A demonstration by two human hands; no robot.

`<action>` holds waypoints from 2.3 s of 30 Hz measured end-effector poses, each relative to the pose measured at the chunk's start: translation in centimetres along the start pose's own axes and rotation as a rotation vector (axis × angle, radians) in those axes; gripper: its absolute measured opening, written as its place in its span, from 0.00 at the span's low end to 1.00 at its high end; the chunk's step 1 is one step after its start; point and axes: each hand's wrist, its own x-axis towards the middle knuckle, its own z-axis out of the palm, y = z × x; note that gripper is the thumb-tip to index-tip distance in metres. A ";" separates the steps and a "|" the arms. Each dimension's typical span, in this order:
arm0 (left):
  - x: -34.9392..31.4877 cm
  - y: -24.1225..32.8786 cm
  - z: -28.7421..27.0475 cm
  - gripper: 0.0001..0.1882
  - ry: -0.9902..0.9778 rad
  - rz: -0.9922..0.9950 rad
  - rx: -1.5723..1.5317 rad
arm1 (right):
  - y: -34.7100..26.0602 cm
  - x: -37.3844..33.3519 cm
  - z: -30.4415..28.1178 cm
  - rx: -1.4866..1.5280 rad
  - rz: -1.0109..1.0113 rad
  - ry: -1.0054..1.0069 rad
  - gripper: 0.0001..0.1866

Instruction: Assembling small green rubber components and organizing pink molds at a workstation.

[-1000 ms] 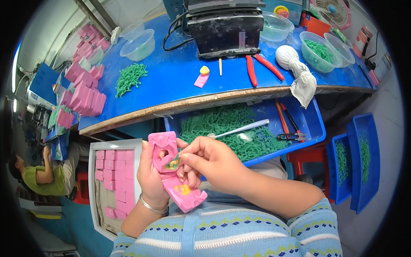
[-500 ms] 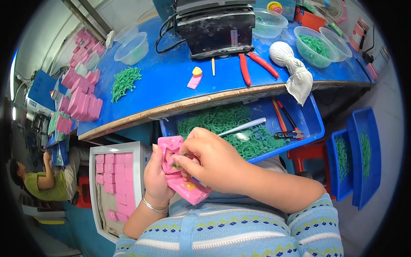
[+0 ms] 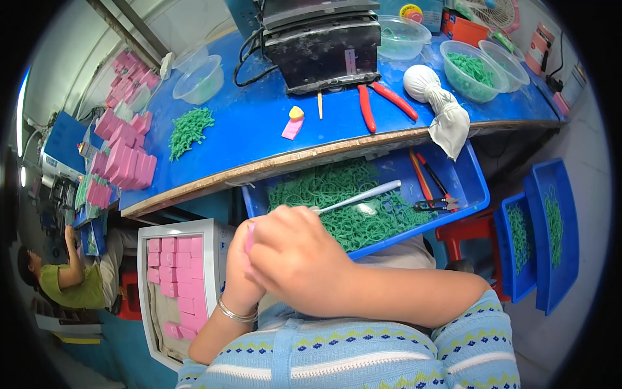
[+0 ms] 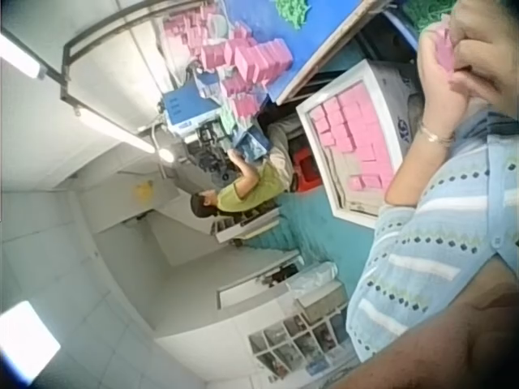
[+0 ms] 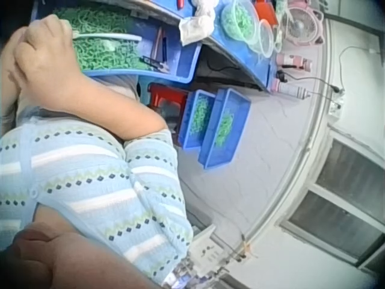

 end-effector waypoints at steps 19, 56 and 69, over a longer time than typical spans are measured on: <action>-1.0 1.6 0.5 0.28 0.096 -0.167 -0.505 | 1.9 -0.6 -0.7 0.069 0.021 -0.162 0.07; 10.7 2.2 -3.6 0.22 0.547 0.596 0.912 | 2.6 -0.5 -4.0 1.287 0.852 0.193 0.19; 1.4 3.3 1.3 0.06 0.030 0.065 -0.310 | 1.0 -1.4 -2.3 1.084 0.843 0.001 0.15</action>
